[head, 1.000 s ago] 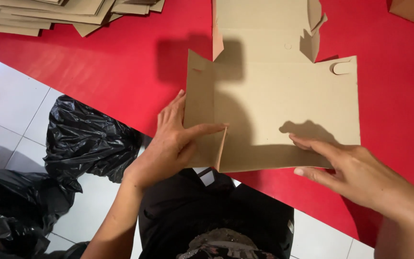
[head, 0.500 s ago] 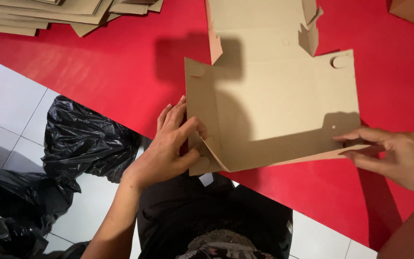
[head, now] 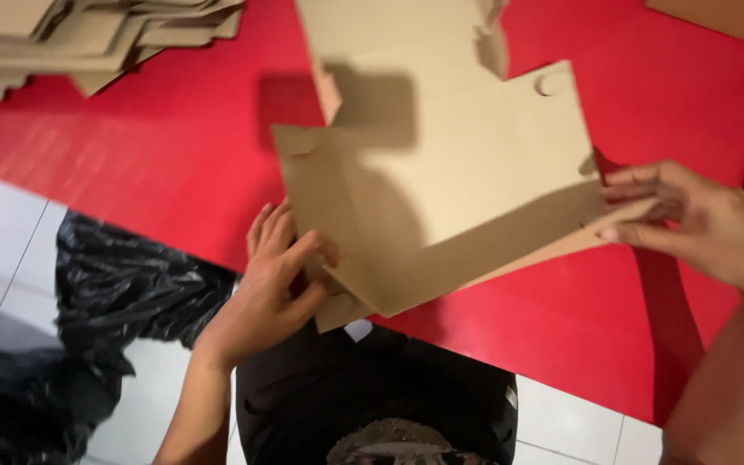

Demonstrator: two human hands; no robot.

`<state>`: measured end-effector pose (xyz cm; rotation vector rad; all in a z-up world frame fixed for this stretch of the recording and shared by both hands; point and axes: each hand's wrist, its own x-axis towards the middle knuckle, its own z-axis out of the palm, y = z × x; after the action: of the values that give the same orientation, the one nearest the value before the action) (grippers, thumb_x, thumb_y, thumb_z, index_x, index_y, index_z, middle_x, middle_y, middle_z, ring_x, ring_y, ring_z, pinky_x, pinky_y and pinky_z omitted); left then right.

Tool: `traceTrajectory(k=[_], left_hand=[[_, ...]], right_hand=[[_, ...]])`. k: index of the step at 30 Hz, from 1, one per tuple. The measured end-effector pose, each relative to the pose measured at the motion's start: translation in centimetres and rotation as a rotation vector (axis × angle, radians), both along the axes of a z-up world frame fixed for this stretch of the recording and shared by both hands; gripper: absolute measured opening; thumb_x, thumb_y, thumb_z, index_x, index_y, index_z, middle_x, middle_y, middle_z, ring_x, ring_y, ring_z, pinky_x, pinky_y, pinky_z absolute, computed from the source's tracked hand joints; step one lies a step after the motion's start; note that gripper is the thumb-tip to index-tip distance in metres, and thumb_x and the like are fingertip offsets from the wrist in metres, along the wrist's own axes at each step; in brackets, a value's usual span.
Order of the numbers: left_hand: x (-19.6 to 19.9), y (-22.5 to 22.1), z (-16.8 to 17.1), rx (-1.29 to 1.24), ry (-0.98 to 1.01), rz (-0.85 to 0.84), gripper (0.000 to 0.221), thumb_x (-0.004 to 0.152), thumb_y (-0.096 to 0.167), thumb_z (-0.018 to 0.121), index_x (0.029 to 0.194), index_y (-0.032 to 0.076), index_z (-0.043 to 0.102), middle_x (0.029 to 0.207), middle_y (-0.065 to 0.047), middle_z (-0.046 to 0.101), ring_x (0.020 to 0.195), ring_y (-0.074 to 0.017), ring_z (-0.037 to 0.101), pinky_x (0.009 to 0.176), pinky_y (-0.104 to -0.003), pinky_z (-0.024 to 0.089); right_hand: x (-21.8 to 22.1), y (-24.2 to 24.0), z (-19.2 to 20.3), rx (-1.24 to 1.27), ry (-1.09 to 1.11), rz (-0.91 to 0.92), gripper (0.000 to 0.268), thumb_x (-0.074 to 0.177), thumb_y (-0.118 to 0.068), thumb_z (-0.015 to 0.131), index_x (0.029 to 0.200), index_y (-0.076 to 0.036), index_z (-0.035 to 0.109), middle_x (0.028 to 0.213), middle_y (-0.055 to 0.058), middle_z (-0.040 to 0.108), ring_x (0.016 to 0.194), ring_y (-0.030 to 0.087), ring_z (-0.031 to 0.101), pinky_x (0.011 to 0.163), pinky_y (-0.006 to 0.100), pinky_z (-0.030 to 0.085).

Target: Folding and assembling cardboard boxes from flat templates by folding edges and tucking in tabs.

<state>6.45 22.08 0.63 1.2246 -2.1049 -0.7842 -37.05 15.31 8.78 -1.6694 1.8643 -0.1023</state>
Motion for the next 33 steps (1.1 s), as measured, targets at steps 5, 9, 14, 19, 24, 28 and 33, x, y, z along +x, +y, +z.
traceTrajectory(k=[5, 9, 14, 19, 24, 28, 33], left_hand=[[-0.1, -0.4, 0.1, 0.09, -0.05, 0.007, 0.044, 0.086, 0.021, 0.066, 0.129, 0.023, 0.064, 0.141, -0.013, 0.047, 0.147, -0.0393, 0.028, 0.125, -0.057, 0.006], [-0.3, -0.7, 0.1, 0.048, -0.058, -0.014, 0.031, 0.085, 0.018, 0.066, 0.116, 0.019, 0.065, 0.113, -0.008, 0.054, 0.132, -0.0324, 0.043, 0.127, -0.052, 0.011], [0.7, -2.0, -1.2, 0.14, 0.036, 0.074, 0.016, 0.084, 0.011, 0.075, 0.097, 0.016, 0.069, 0.105, 0.0, 0.068, 0.099, -0.0157, 0.066, 0.089, -0.027, 0.05], [1.5, -5.3, 1.1, 0.152, 0.089, 0.072, 0.019, 0.089, -0.005, 0.06, 0.101, 0.01, 0.061, 0.107, -0.005, 0.063, 0.107, -0.0175, 0.06, 0.095, -0.027, 0.043], [-0.8, -2.9, 6.4, -0.176, -0.201, 0.442, 0.027, 0.098, -0.012, 0.043, 0.116, -0.005, 0.062, 0.149, -0.029, 0.061, 0.142, -0.0434, 0.055, 0.094, -0.046, 0.045], [-9.8, 0.5, 8.2, -0.452, -0.287, 0.305, 0.035, 0.085, 0.034, 0.076, 0.103, 0.004, 0.069, 0.127, -0.021, 0.062, 0.122, -0.043, 0.058, 0.113, -0.059, 0.038], [-17.9, -0.7, 6.8, -0.525, -0.246, 0.107, 0.038, 0.103, 0.044, 0.06, 0.087, 0.01, 0.062, 0.083, -0.008, 0.063, 0.081, -0.0278, 0.062, 0.112, -0.061, 0.034]], right_hand=[[0.0, -0.3, 0.0, 0.083, -0.214, -0.103, 0.045, 0.084, -0.001, 0.074, 0.127, -0.011, 0.067, 0.119, 0.007, 0.081, 0.114, 0.019, 0.075, 0.098, 0.03, 0.054], [-1.2, -0.8, -0.7, 0.053, -0.095, 0.142, 0.021, 0.093, -0.012, 0.067, 0.112, -0.019, 0.074, 0.101, -0.004, 0.088, 0.092, 0.011, 0.081, 0.079, 0.029, 0.058], [0.7, -0.5, -3.5, -0.325, -0.427, 0.22, 0.045, 0.088, 0.004, 0.071, 0.128, -0.017, 0.063, 0.146, 0.008, 0.063, 0.117, 0.02, 0.067, 0.097, 0.031, 0.055], [1.8, 0.0, -4.6, -0.562, -0.183, 0.272, 0.055, 0.08, -0.006, 0.083, 0.13, -0.019, 0.063, 0.153, 0.013, 0.05, 0.135, 0.035, 0.045, 0.102, 0.052, 0.044], [1.8, 0.5, -3.8, -0.415, -0.213, 0.101, 0.047, 0.084, -0.006, 0.078, 0.128, -0.013, 0.062, 0.131, 0.004, 0.063, 0.11, 0.022, 0.052, 0.085, 0.04, 0.054], [3.0, 0.6, -2.3, -0.088, -0.353, 0.024, 0.031, 0.097, -0.013, 0.066, 0.126, -0.021, 0.07, 0.067, -0.001, 0.055, 0.057, 0.01, 0.048, 0.057, 0.026, 0.038], [3.8, 1.2, -1.5, 0.006, -0.432, 0.059, 0.02, 0.1, -0.03, 0.063, 0.095, -0.013, 0.072, 0.07, -0.002, 0.064, 0.064, 0.009, 0.068, 0.062, 0.025, 0.045]])
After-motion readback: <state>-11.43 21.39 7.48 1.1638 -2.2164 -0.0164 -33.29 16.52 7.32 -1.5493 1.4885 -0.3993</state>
